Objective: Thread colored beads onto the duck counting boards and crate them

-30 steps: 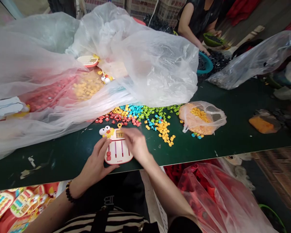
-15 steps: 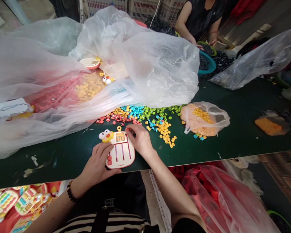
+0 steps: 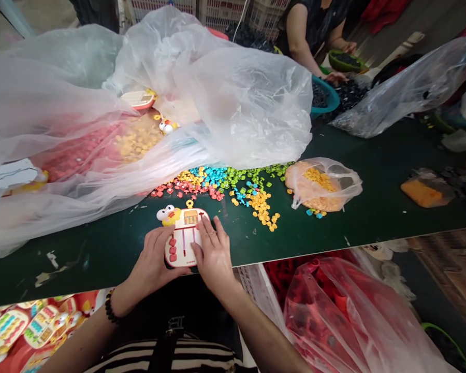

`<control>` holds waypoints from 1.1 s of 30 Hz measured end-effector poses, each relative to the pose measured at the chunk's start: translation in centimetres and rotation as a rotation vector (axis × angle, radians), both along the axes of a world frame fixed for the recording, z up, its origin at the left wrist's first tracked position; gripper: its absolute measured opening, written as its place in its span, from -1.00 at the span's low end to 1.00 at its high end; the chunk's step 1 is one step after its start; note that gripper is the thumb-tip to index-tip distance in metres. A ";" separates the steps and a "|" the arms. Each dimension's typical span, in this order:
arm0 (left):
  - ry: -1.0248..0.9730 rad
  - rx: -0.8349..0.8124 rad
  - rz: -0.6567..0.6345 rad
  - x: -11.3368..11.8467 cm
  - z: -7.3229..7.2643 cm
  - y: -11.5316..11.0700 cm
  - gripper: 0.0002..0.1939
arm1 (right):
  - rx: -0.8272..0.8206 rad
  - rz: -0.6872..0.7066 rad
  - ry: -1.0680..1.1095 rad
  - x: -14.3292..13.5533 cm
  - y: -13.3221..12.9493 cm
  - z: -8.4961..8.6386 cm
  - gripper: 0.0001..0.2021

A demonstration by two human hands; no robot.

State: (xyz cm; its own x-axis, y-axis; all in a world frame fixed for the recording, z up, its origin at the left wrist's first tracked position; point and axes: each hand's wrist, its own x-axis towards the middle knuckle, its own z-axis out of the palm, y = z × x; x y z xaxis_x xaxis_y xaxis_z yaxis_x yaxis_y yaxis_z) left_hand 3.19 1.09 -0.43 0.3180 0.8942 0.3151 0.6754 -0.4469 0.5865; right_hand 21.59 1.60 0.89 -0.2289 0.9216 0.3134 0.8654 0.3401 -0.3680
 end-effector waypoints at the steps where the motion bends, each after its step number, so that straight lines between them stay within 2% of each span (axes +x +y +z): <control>1: -0.006 0.006 0.002 0.0 -0.1 0.0 -0.04 | -0.018 0.013 -0.008 -0.6 -0.2 -0.1 -0.55; 4: -0.022 0.050 0.009 0.0 -0.2 0.1 0.06 | -0.067 0.099 -0.034 -2.1 0.3 0.3 -0.59; 7: -0.015 0.044 -0.020 0.1 -0.3 0.3 0.14 | -0.096 0.222 -0.023 -2.9 1.2 1.4 -0.59; 10: 0.004 -0.006 -0.061 -0.2 -0.2 0.3 0.08 | -0.118 0.349 0.052 -2.4 1.2 2.4 -0.60; 12: 0.041 -0.023 -0.108 -0.8 0.1 0.2 -0.06 | -0.107 0.391 0.146 -1.1 1.1 2.4 -0.62; 14: 0.093 -0.029 -0.157 -1.6 0.6 0.1 -0.24 | -0.047 0.269 0.240 1.2 1.5 2.0 -0.65; 17: 0.153 -0.023 -0.185 -2.4 1.3 0.0 -0.40 | 0.061 -0.139 0.258 5.7 3.3 1.0 -0.70; 18: 0.167 -0.016 -0.180 -2.4 1.5 -0.1 -0.41 | 0.054 -0.213 0.217 7.0 4.3 0.7 -0.71; 19: 0.177 -0.006 -0.169 -2.1 1.5 -0.3 -0.38 | 0.034 -0.245 0.177 8.1 5.3 0.6 -0.73; 21: 0.197 0.026 -0.135 -1.1 1.4 -0.5 -0.29 | 0.017 -0.224 0.138 9.3 7.4 0.6 -0.75; 23: 0.222 0.069 -0.096 0.3 1.0 -0.9 -0.24 | 0.045 -0.171 0.143 9.1 9.6 1.2 -0.74; 27: 0.259 0.119 -0.035 1.9 0.3 -1.1 -0.34 | 0.038 -0.061 0.094 6.3 14.0 2.3 -0.72; 30: 0.262 0.118 -0.047 1.8 0.3 -1.0 -0.36 | 0.000 -0.015 -0.016 4.1 16.3 1.8 -0.65; 33: 0.251 0.111 -0.064 1.5 0.4 -0.8 -0.36 | 0.005 0.058 -0.071 3.2 16.9 0.8 -0.59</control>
